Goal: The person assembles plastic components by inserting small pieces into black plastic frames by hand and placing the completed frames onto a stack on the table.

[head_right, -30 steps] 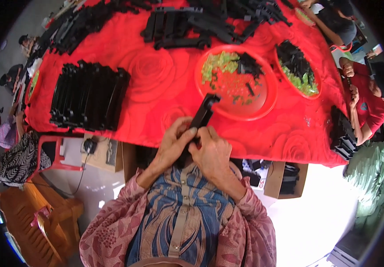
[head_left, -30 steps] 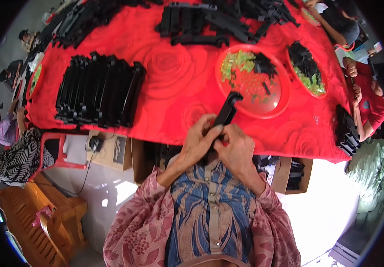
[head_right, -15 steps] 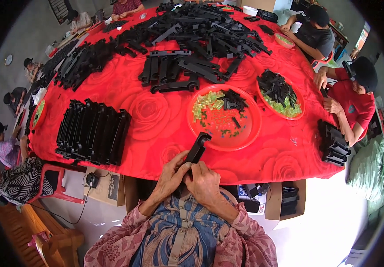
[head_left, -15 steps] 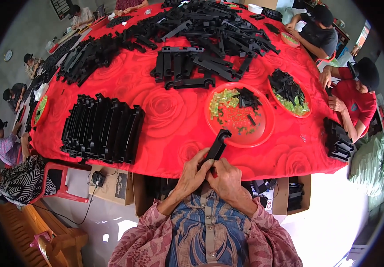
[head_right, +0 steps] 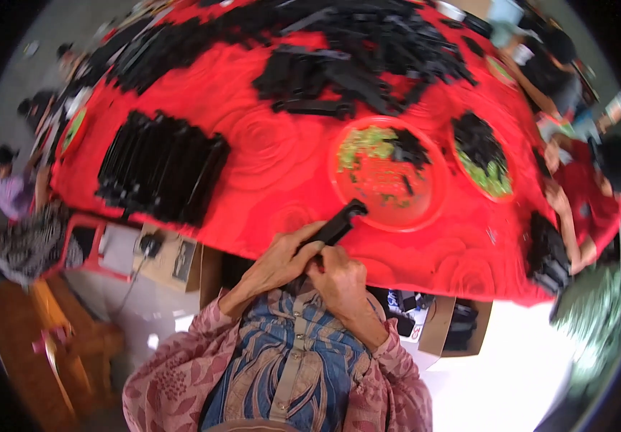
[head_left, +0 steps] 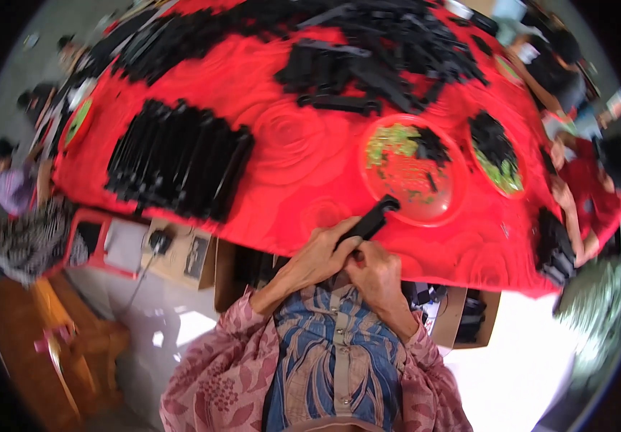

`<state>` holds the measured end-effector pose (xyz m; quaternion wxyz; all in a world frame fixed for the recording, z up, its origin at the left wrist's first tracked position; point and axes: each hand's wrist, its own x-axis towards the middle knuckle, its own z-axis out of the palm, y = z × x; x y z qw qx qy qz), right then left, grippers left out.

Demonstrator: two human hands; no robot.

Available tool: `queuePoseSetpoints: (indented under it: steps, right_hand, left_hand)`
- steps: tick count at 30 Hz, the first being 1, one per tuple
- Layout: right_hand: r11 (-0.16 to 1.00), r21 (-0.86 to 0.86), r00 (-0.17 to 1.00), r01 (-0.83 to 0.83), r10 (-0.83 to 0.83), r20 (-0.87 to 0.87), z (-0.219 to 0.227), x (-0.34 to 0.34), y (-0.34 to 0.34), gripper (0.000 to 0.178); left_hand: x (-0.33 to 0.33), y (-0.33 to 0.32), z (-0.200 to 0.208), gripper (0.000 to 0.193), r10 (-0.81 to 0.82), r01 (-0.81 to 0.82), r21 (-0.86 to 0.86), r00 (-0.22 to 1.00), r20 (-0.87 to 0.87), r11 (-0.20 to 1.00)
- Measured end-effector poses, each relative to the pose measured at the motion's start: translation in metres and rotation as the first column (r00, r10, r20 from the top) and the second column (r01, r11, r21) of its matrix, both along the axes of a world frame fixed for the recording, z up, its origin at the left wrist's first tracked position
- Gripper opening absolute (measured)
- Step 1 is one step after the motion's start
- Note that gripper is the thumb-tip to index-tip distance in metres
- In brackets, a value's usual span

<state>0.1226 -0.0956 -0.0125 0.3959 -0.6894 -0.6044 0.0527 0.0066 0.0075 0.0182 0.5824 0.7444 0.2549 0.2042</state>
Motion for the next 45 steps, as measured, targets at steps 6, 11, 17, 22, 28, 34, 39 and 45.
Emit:
queuePoseSetpoints:
  steps: [6, 11, 17, 22, 28, 34, 39, 45]
  right_hand:
    - [0.998, 0.008, 0.963, 0.065, -0.061, -0.264, 0.025, 0.004, -0.003, 0.007]
    - [0.971, 0.076, 0.951, 0.226, -0.203, -0.235, 0.025, 0.015, -0.014, 0.005]
    - [0.974, 0.096, 0.966, 0.207, -0.188, -0.175, 0.002, 0.022, -0.014, 0.005]
    - [0.973, 0.075, 0.966, 0.22, -0.207, -0.151, -0.014, 0.029, -0.01, 0.004]
    - [0.971, 0.062, 0.947, 0.232, -0.211, -0.241, -0.03, 0.034, -0.006, 0.009]
    - [0.972, 0.048, 0.956, 0.229, -0.216, -0.197, -0.031, 0.034, -0.006, 0.009]
    - [0.972, 0.077, 0.961, 0.223, -0.206, -0.186, -0.028, 0.033, -0.004, 0.008]
    - [0.974, 0.114, 0.975, 0.197, -0.183, -0.124, -0.032, 0.033, -0.001, 0.006]
  left_hand:
    - [-0.004, 0.007, -0.021, 0.039, -0.06, 0.06, 0.017, 0.998, 0.014, 0.998]
    - [-0.012, 0.008, -0.03, 0.066, 0.079, -0.077, -0.198, 0.997, 0.003, 0.977]
    - [-0.012, 0.003, -0.032, 0.069, 0.131, -0.119, -0.156, 0.989, 0.072, 0.981]
    - [-0.01, -0.004, -0.024, 0.066, 0.141, -0.14, -0.033, 0.99, 0.018, 0.99]
    - [-0.008, -0.003, -0.021, 0.04, 0.059, -0.033, -0.183, 0.989, 0.138, 0.983]
    - [-0.045, 0.031, 0.038, 0.055, 0.088, 0.139, -0.581, 0.935, 0.344, 0.802]
    - [-0.14, 0.096, 0.118, 0.05, 0.325, -0.306, -0.112, 0.864, 0.385, 0.945]
    - [-0.281, 0.212, 0.137, 0.045, 0.801, -0.845, 0.266, 0.528, 0.281, 0.463]
